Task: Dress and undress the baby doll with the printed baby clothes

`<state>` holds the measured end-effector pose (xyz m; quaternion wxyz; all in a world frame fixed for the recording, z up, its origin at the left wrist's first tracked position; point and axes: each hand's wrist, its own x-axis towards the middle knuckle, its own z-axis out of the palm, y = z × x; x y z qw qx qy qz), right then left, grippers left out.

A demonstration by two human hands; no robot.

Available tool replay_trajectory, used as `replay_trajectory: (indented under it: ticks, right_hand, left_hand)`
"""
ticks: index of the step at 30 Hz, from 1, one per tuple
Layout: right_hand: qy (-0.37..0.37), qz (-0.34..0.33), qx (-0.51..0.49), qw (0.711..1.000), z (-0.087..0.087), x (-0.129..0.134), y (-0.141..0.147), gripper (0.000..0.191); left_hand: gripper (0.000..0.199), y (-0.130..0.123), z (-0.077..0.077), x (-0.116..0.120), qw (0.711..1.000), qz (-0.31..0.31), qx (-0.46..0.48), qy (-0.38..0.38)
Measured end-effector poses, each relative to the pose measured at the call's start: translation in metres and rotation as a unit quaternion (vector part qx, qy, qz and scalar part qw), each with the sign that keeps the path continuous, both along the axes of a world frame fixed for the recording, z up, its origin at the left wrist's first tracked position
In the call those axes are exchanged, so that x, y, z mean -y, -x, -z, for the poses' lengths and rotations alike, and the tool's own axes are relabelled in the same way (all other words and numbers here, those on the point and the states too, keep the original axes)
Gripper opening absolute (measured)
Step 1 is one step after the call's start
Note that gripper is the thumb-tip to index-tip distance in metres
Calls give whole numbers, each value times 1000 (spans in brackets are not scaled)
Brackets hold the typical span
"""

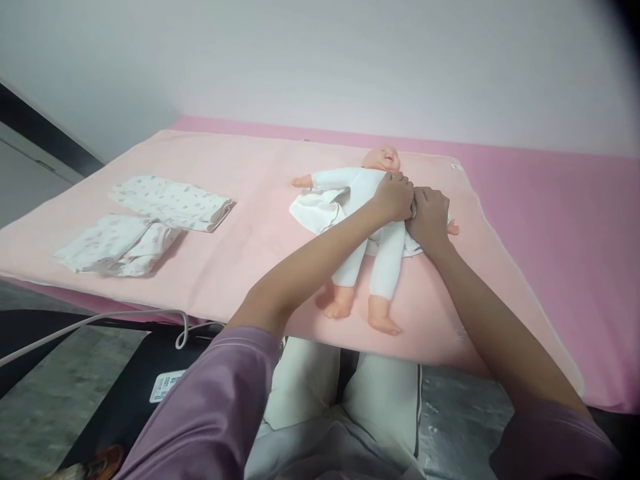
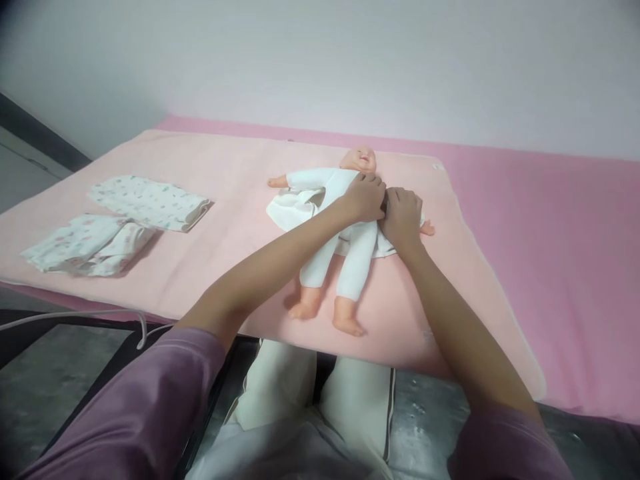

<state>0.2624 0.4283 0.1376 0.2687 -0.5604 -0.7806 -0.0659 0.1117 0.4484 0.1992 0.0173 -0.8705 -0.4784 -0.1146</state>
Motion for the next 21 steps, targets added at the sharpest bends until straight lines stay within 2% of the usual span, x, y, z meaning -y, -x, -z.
replay_trajectory:
  ticks: [3, 6, 10, 13, 16, 21]
  right_hand:
    - [-2, 20, 13, 1000, -1, -1, -1, 40]
    - [1, 34, 18, 999, -2, -1, -2, 37]
    - [-8, 18, 4, 1000, -7, 5, -6, 45]
    - [-18, 17, -13, 1000, -9, 8, -13, 50]
    - [-16, 36, -44, 998, -7, 7, -22, 47]
    - [25, 43, -84, 995, 3, -2, -38, 38]
  left_hand:
    - [40, -26, 15, -18, 1000, -20, 7, -18]
    - [36, -28, 23, -22, 997, -44, 52, -44]
    - [37, -7, 19, -12, 992, -67, 80, -67]
    - [45, 14, 11, -3, 990, -71, 106, -62]
    - [56, 32, 6, 1, 984, -88, 142, -55]
    - [53, 54, 2, 2, 971, -125, 196, -50]
